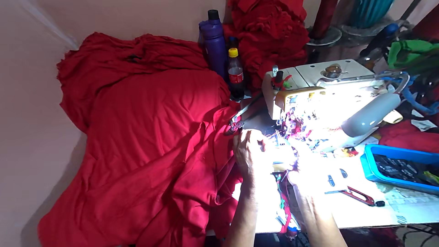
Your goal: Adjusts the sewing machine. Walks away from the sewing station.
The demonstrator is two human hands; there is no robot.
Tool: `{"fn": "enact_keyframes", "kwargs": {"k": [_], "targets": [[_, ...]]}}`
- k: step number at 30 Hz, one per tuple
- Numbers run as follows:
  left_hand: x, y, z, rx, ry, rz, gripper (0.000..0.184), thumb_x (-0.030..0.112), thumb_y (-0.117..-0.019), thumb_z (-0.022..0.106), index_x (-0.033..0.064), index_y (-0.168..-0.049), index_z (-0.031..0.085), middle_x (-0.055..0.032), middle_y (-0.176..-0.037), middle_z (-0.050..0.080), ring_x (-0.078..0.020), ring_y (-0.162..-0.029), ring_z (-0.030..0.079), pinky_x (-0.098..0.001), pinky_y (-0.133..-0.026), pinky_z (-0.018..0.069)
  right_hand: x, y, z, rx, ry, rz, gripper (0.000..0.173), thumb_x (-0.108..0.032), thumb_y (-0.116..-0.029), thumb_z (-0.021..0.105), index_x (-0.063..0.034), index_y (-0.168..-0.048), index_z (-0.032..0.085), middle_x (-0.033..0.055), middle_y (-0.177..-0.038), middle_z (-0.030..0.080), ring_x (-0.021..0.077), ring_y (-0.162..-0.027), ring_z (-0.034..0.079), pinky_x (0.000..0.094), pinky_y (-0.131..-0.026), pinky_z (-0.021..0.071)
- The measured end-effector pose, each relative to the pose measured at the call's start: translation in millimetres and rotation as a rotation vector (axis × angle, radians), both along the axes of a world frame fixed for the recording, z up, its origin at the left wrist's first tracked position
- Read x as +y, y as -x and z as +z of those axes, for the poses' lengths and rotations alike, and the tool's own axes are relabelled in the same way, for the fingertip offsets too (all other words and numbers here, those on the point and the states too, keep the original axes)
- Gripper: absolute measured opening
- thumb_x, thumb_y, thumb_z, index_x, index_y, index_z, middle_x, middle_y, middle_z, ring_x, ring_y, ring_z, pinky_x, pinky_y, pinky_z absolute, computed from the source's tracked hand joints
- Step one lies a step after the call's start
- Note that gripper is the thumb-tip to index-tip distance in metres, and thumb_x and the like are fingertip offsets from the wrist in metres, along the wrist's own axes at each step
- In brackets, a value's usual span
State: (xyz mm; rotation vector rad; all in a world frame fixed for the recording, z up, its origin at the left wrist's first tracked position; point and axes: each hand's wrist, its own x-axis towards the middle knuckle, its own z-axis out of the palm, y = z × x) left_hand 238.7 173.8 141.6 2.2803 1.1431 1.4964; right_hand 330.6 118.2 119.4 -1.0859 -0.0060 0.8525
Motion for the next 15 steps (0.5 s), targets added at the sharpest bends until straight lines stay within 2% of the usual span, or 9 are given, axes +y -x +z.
{"fn": "enact_keyframes", "kwargs": {"k": [2,3,5,6,7,9,11,15], "targets": [[1,0,-1,-0.004,0.002,-0.003,0.006,0.004,-0.078,0.075,0.0069,-0.078,0.07,-0.0087,-0.09,0.072,-0.029,-0.09,0.067,-0.0439,-0.078,0.0509,8,-9,-45,-0.095,-0.176,0.002,0.017,-0.021,-0.097,0.063,-0.0111,-0.083,0.066,-0.0063,-0.051,0.045,0.0004,-0.036,0.037,0.0174,-0.034,0.0323],[1,0,-1,-0.004,0.01,-0.01,0.005,0.004,-0.0779,0.075,0.0068,-0.078,0.07,-0.0089,-0.09,0.072,-0.0292,-0.09,0.066,-0.0441,-0.078,0.0508,9,-10,-50,-0.117,-0.219,0.0,0.016,-0.021,-0.097,0.063,-0.0099,-0.086,0.067,-0.0065,-0.052,0.045,0.0,-0.037,0.037,0.0173,-0.033,0.0315],[0,1,0,0.001,0.02,-0.023,0.005,0.005,-0.0784,0.074,0.0064,-0.078,0.07,-0.0092,-0.091,0.073,-0.0292,-0.091,0.066,-0.0447,-0.079,0.0503,-1,-1,-15,-0.073,-0.106,-0.005,0.02,-0.015,-0.1003,0.06,-0.0098,-0.081,0.063,-0.0049,-0.051,0.043,0.0013,-0.037,0.037,0.0166,-0.035,0.0336],[0,1,0,-0.001,0.012,-0.025,0.004,0.004,-0.0784,0.074,0.0059,-0.078,0.07,-0.0099,-0.091,0.073,-0.0293,-0.09,0.067,-0.0449,-0.079,0.0504,-6,4,19,0.003,0.061,0.014,0.028,-0.015,-0.1033,0.059,-0.012,-0.076,0.056,-0.003,-0.05,0.041,0.0041,-0.037,0.036,0.0175,-0.037,0.0352],[0,1,0,-0.004,0.0,-0.022,0.005,0.004,-0.0781,0.074,0.0057,-0.078,0.07,-0.0102,-0.09,0.073,-0.0293,-0.09,0.067,-0.0447,-0.078,0.0508,-6,7,29,0.033,0.084,-0.026,0.031,-0.013,-0.1031,0.059,-0.0115,-0.072,0.053,-0.0029,-0.049,0.04,0.0041,-0.035,0.034,0.0169,-0.036,0.0341],[1,0,-1,-0.006,-0.014,-0.012,0.005,0.004,-0.0786,0.075,0.0058,-0.078,0.07,-0.0102,-0.09,0.073,-0.0293,-0.088,0.067,-0.0443,-0.078,0.0509,-2,10,2,-0.043,-0.148,-0.094,0.026,-0.006,-0.1025,0.055,-0.0088,-0.077,0.056,-0.006,-0.05,0.042,-0.0008,-0.036,0.036,0.014,-0.036,0.0329],[1,0,0,-0.004,-0.004,-0.006,0.004,0.005,-0.0794,0.075,0.0055,-0.078,0.071,-0.0102,-0.09,0.073,-0.0292,-0.089,0.067,-0.0442,-0.078,0.0511,-3,12,6,-0.058,-0.106,-0.113,0.031,-0.006,-0.1018,0.052,-0.0122,-0.072,0.056,-0.0077,-0.046,0.042,-0.0023,-0.034,0.036,0.0129,-0.034,0.0335],[1,0,-1,-0.012,0.009,-0.023,0.003,0.005,-0.0795,0.074,0.0055,-0.079,0.07,-0.0102,-0.091,0.072,-0.0292,-0.09,0.067,-0.0446,-0.078,0.051,-5,14,13,-0.029,-0.067,-0.111,0.033,-0.004,-0.1019,0.05,-0.0131,-0.07,0.054,-0.0079,-0.046,0.042,-0.0028,-0.034,0.036,0.0114,-0.034,0.0322]]}}
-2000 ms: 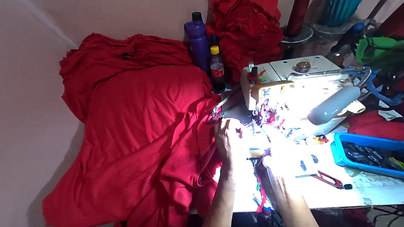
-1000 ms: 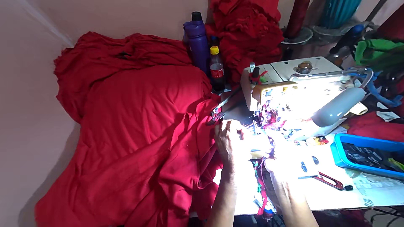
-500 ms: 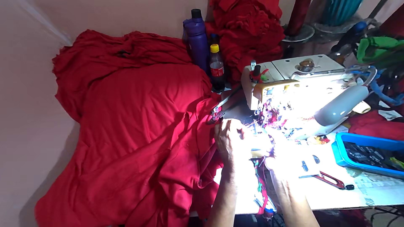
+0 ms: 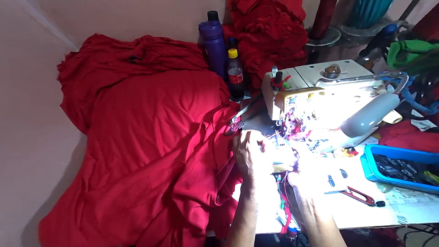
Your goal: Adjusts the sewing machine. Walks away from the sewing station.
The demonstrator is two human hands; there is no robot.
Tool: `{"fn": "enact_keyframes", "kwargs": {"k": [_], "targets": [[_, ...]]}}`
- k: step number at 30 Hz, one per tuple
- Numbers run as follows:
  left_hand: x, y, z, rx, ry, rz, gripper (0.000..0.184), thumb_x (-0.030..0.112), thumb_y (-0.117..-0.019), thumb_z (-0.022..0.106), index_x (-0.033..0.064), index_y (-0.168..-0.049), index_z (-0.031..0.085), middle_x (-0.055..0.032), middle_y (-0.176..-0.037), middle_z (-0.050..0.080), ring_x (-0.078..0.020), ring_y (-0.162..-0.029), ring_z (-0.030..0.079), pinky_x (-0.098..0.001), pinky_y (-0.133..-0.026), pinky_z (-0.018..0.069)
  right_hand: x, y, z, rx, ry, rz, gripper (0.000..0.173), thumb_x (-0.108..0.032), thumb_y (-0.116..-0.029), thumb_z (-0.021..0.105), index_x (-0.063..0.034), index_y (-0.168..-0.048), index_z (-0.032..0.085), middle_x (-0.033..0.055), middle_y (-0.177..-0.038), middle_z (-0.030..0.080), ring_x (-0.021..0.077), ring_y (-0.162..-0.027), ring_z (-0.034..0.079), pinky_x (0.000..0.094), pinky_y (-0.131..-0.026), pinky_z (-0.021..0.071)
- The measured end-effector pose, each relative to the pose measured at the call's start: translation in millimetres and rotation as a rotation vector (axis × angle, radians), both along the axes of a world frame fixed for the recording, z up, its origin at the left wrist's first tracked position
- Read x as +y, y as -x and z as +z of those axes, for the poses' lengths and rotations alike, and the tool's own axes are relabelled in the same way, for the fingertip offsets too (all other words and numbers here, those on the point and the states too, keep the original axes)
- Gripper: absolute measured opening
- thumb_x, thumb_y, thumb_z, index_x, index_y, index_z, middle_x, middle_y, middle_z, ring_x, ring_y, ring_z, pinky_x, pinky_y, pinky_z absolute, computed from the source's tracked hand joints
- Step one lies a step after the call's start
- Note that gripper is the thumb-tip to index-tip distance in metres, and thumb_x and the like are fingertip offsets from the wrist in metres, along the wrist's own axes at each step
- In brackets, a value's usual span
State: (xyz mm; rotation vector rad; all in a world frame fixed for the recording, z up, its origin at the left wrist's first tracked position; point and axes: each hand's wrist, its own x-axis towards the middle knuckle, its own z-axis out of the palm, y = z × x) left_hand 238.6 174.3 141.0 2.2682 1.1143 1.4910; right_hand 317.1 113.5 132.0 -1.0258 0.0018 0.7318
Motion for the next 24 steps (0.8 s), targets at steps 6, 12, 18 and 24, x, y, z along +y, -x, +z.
{"fn": "enact_keyframes", "kwargs": {"k": [6,12,18,24], "targets": [[0,1,1,0.029,0.039,-0.001,0.003,0.007,-0.0808,0.072,0.0054,-0.082,0.071,-0.0098,-0.09,0.07,-0.0289,-0.09,0.065,-0.0443,-0.078,0.0494,-4,1,24,0.093,0.049,0.024,0.029,-0.006,-0.1029,0.056,-0.0088,-0.074,0.052,-0.0039,-0.05,0.039,0.0017,-0.037,0.034,0.0143,-0.037,0.0325],[-1,1,1,0.02,0.01,0.021,0.002,0.007,-0.0811,0.073,0.0061,-0.08,0.071,-0.0095,-0.091,0.073,-0.029,-0.091,0.067,-0.0442,-0.078,0.0513,0,-5,11,0.132,0.101,0.041,0.027,-0.009,-0.1023,0.058,-0.0096,-0.076,0.053,-0.0037,-0.05,0.041,0.0027,-0.035,0.036,0.0161,-0.035,0.0352],[-2,1,2,0.01,0.026,0.009,0.002,0.007,-0.0809,0.073,0.0058,-0.08,0.071,-0.0101,-0.092,0.073,-0.0288,-0.091,0.067,-0.0444,-0.078,0.0513,4,-8,13,0.147,0.177,0.061,0.027,-0.017,-0.0996,0.065,-0.0117,-0.074,0.056,-0.0031,-0.05,0.04,0.0049,-0.036,0.034,0.0185,-0.035,0.0337],[-1,1,1,0.009,0.013,0.009,0.003,0.007,-0.0804,0.072,0.0065,-0.079,0.07,-0.009,-0.091,0.072,-0.028,-0.089,0.067,-0.0438,-0.076,0.0509,2,-7,9,0.112,0.125,0.06,0.028,-0.014,-0.1024,0.059,-0.0103,-0.075,0.053,-0.0033,-0.05,0.04,0.0037,-0.035,0.035,0.0174,-0.035,0.0337]]}}
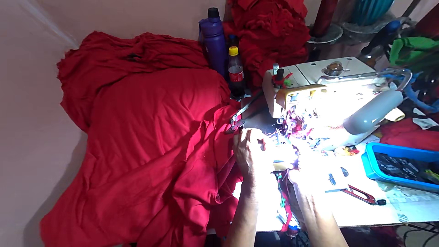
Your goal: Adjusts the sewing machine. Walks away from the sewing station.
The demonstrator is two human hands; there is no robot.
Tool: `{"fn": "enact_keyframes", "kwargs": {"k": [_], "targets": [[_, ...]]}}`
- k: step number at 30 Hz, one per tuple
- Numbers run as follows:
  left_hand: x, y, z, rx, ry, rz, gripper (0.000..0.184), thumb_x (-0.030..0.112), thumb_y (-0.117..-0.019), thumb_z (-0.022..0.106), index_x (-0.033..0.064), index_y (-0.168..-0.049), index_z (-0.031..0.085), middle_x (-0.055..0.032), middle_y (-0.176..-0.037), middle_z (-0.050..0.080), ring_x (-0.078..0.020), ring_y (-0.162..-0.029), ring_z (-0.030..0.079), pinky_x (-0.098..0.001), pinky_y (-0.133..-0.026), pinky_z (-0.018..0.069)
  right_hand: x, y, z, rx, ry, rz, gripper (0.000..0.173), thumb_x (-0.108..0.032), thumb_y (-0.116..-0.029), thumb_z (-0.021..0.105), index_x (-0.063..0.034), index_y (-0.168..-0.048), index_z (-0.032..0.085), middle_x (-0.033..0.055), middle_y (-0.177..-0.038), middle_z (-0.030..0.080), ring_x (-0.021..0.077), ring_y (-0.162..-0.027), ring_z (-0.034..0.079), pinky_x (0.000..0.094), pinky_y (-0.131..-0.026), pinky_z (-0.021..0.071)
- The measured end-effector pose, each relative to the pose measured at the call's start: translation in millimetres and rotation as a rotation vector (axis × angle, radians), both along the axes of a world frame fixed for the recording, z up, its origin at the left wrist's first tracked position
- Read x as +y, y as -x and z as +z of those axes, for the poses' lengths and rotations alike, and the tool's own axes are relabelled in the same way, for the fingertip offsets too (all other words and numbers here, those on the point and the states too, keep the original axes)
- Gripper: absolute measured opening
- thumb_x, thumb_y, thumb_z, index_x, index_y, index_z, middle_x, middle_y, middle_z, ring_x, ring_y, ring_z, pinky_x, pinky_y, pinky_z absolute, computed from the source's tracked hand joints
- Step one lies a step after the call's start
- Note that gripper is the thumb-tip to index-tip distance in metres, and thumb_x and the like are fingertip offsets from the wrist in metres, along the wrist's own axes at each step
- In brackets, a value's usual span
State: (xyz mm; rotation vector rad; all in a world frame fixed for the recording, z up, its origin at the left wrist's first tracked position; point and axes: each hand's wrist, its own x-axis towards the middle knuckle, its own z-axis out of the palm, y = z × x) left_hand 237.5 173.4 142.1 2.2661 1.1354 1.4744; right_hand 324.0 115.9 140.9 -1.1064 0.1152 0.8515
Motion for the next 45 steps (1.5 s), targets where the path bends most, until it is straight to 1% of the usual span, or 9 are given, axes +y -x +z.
{"fn": "enact_keyframes", "kwargs": {"k": [4,8,11,14,19,28,38,42,45], "targets": [[0,0,0,-0.012,0.003,0.0,0.003,0.007,-0.0799,0.072,0.0065,-0.078,0.07,-0.009,-0.091,0.072,-0.0284,-0.09,0.066,-0.0449,-0.077,0.0505,-1,0,3,0.015,0.016,0.017,0.03,-0.014,-0.103,0.059,-0.0104,-0.073,0.052,-0.0039,-0.048,0.039,0.003,-0.034,0.034,0.0168,-0.034,0.0338],[1,0,-2,-0.003,0.001,0.002,0.003,0.008,-0.0809,0.072,0.0069,-0.078,0.071,-0.0094,-0.091,0.072,-0.0287,-0.09,0.067,-0.0446,-0.077,0.051,5,-6,-22,0.002,-0.039,0.007,0.029,-0.015,-0.1026,0.058,-0.011,-0.075,0.055,-0.0037,-0.05,0.041,0.0036,-0.037,0.037,0.0177,-0.036,0.0351],[2,0,-2,0.001,0.001,-0.001,0.003,0.009,-0.081,0.071,0.007,-0.08,0.071,-0.0088,-0.089,0.071,-0.028,-0.088,0.065,-0.044,-0.075,0.0496,0,-1,-2,0.024,-0.032,0.013,0.031,-0.01,-0.1055,0.052,-0.0107,-0.074,0.051,-0.0041,-0.05,0.039,0.0026,-0.036,0.036,0.0153,-0.036,0.0346],[1,0,-2,-0.013,0.004,-0.006,0.003,0.009,-0.0804,0.071,0.0065,-0.078,0.07,-0.0096,-0.09,0.072,-0.0287,-0.088,0.066,-0.0448,-0.076,0.0502,6,-5,-24,0.018,-0.083,0.012,0.028,-0.012,-0.1041,0.054,-0.0102,-0.076,0.054,-0.0034,-0.051,0.041,0.0026,-0.036,0.036,0.0163,-0.036,0.0352],[0,1,0,0.019,0.013,-0.004,0.003,0.008,-0.0814,0.072,0.006,-0.079,0.071,-0.0098,-0.091,0.072,-0.0291,-0.089,0.066,-0.0453,-0.077,0.0498,-4,3,14,0.02,0.015,0.012,0.03,-0.01,-0.1045,0.055,-0.0104,-0.075,0.051,-0.0039,-0.049,0.039,0.0019,-0.035,0.034,0.0154,-0.035,0.0334],[1,0,-3,-0.011,0.014,-0.002,0.002,0.009,-0.0799,0.072,0.0077,-0.078,0.07,-0.0081,-0.093,0.072,-0.0286,-0.089,0.066,-0.0456,-0.072,0.0487,1,-3,-7,-0.018,-0.031,0.025,0.032,-0.013,-0.104,0.057,-0.011,-0.072,0.052,-0.0043,-0.048,0.038,0.0029,-0.035,0.034,0.0165,-0.035,0.0326],[1,2,-1,0.012,0.057,-0.021,0.003,0.009,-0.0817,0.072,0.0067,-0.081,0.071,-0.0092,-0.094,0.072,-0.03,-0.091,0.065,-0.0469,-0.074,0.0481,0,1,10,0.018,0.081,0.021,0.03,-0.019,-0.1016,0.062,-0.0131,-0.074,0.052,-0.0039,-0.051,0.038,0.0043,-0.037,0.033,0.0174,-0.037,0.0335],[1,2,-1,0.008,0.046,-0.021,0.003,0.01,-0.0814,0.071,0.0073,-0.08,0.071,-0.0085,-0.095,0.072,-0.0291,-0.091,0.065,-0.0464,-0.074,0.0483,12,-11,-46,-0.054,-0.097,0.007,0.019,-0.02,-0.0981,0.067,-0.0113,-0.083,0.061,-0.004,-0.054,0.045,0.0042,-0.039,0.04,0.0197,-0.038,0.0385],[1,3,-1,0.005,0.045,-0.027,0.003,0.009,-0.0812,0.072,0.0066,-0.081,0.071,-0.0094,-0.095,0.073,-0.0297,-0.092,0.066,-0.0468,-0.074,0.048,-1,3,6,-0.038,0.013,-0.001,0.02,-0.016,-0.0999,0.064,-0.0112,-0.082,0.059,-0.004,-0.055,0.044,0.003,-0.039,0.036,0.0164,-0.039,0.0352]]}}
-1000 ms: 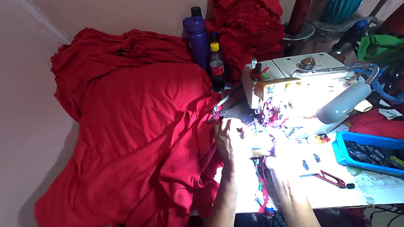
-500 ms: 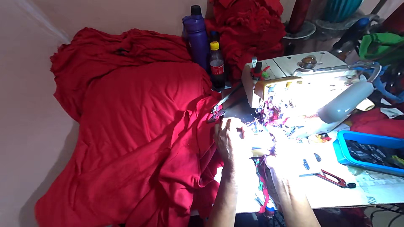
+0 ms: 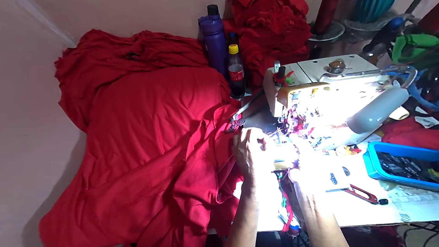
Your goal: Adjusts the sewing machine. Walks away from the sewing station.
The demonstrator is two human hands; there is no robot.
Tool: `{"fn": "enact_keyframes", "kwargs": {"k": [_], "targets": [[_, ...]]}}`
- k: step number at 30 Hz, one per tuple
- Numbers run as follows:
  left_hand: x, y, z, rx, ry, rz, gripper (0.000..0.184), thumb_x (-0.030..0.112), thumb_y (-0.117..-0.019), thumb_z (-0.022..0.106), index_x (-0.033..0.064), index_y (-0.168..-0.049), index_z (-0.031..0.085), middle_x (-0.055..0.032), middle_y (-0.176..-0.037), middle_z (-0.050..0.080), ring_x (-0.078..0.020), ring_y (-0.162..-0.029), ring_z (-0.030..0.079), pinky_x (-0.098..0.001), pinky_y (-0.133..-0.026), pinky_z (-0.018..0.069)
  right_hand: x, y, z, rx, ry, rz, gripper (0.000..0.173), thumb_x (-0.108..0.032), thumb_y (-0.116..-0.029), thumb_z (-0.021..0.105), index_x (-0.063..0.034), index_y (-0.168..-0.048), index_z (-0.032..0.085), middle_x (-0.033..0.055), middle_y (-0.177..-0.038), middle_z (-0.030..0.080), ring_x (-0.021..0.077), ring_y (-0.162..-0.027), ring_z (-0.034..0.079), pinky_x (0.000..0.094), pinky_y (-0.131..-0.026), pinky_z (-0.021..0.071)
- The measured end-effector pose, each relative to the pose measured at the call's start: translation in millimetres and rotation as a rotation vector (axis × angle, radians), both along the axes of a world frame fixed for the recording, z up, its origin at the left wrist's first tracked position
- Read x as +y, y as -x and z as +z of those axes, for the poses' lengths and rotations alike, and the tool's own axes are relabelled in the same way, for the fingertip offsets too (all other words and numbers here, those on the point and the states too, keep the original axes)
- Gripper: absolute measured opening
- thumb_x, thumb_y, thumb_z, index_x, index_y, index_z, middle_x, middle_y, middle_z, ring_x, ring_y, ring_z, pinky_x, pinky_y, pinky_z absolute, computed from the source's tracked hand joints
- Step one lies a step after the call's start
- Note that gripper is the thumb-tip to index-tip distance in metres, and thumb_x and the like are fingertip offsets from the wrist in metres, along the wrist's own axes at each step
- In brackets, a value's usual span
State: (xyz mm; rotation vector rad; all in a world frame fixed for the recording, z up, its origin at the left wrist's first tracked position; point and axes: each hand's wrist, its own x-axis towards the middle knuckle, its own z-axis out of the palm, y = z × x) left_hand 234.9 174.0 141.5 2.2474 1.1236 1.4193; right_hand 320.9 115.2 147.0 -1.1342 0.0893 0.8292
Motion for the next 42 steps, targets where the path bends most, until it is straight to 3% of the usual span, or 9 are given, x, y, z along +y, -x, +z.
{"fn": "enact_keyframes", "kwargs": {"k": [2,4,8,13,21,25,29,32,42], "targets": [[0,0,0,-0.002,0.009,0.0,0.002,0.009,-0.0811,0.071,0.0072,-0.08,0.071,-0.0088,-0.095,0.072,-0.0296,-0.092,0.065,-0.0471,-0.074,0.0474,-4,10,1,-0.079,-0.182,-0.086,0.018,-0.006,-0.0998,0.061,-0.0057,-0.082,0.058,-0.0048,-0.053,0.044,-0.0013,-0.038,0.035,0.0125,-0.036,0.0311],[0,0,-1,-0.006,0.004,0.002,0.003,0.01,-0.0812,0.071,0.0073,-0.08,0.071,-0.0084,-0.095,0.072,-0.0291,-0.091,0.065,-0.047,-0.074,0.047,-6,8,14,0.012,-0.044,-0.038,0.024,-0.011,-0.1013,0.061,-0.0102,-0.078,0.055,-0.005,-0.051,0.039,0.0006,-0.035,0.03,0.0138,-0.035,0.0294],[0,0,-3,0.003,0.006,0.007,0.005,0.011,-0.0825,0.07,0.0074,-0.084,0.072,-0.0086,-0.095,0.072,-0.0287,-0.092,0.065,-0.0473,-0.075,0.0477,2,-1,-12,0.109,-0.059,-0.057,0.024,-0.015,-0.0996,0.063,-0.0112,-0.077,0.055,-0.0044,-0.049,0.038,0.0023,-0.034,0.033,0.0164,-0.034,0.0329],[3,0,-13,-0.082,-0.022,-0.026,0.007,0.007,-0.0871,0.066,0.0056,-0.088,0.073,-0.0096,-0.102,0.073,-0.0259,-0.098,0.066,-0.0455,-0.085,0.048,0,4,-15,-0.038,-0.159,-0.065,0.026,-0.012,-0.101,0.056,-0.0125,-0.075,0.058,-0.0064,-0.048,0.042,-0.0008,-0.034,0.036,0.0136,-0.034,0.0344],[5,0,-21,-0.17,-0.094,-0.058,0.006,0.005,-0.0858,0.065,0.0026,-0.085,0.07,-0.0107,-0.097,0.072,-0.0225,-0.094,0.066,-0.0375,-0.085,0.0511,0,5,-20,-0.016,-0.196,-0.085,0.025,-0.006,-0.1003,0.054,-0.0123,-0.076,0.057,-0.0067,-0.049,0.044,-0.0015,-0.035,0.037,0.0131,-0.034,0.0347],[4,1,-20,-0.176,-0.076,-0.069,0.005,0.006,-0.0848,0.064,0.003,-0.085,0.069,-0.0103,-0.098,0.072,-0.02,-0.097,0.066,-0.0348,-0.088,0.0491,0,6,-18,0.012,-0.169,-0.11,0.032,-0.005,-0.101,0.053,-0.0126,-0.07,0.058,-0.0073,-0.047,0.043,-0.002,-0.035,0.036,0.0128,-0.035,0.0331],[6,0,-22,-0.195,-0.108,-0.064,0.003,0.003,-0.0828,0.065,0.002,-0.082,0.068,-0.0113,-0.097,0.072,-0.0202,-0.098,0.066,-0.0335,-0.09,0.0492,0,7,-19,0.118,-0.12,-0.099,0.025,-0.003,-0.1022,0.056,-0.0082,-0.078,0.059,-0.0054,-0.051,0.046,-0.0014,-0.037,0.037,0.0126,-0.036,0.0338],[6,0,-23,-0.193,-0.115,-0.056,0.004,0.004,-0.0837,0.065,0.0017,-0.083,0.068,-0.012,-0.097,0.072,-0.0207,-0.098,0.067,-0.0347,-0.09,0.049,-2,8,-24,-0.045,-0.212,-0.09,0.032,-0.005,-0.1013,0.051,-0.0136,-0.072,0.06,-0.0082,-0.048,0.046,-0.0043,-0.035,0.038,0.0106,-0.035,0.0346],[5,2,-22,-0.196,-0.073,-0.072,0.007,0.007,-0.0857,0.063,0.0045,-0.082,0.067,-0.0091,-0.101,0.072,-0.0178,-0.101,0.065,-0.033,-0.091,0.0467,0,6,-16,-0.003,-0.146,-0.12,0.029,-0.005,-0.0995,0.055,-0.0131,-0.071,0.057,-0.0063,-0.045,0.042,-0.002,-0.034,0.036,0.0127,-0.034,0.0319]]}}
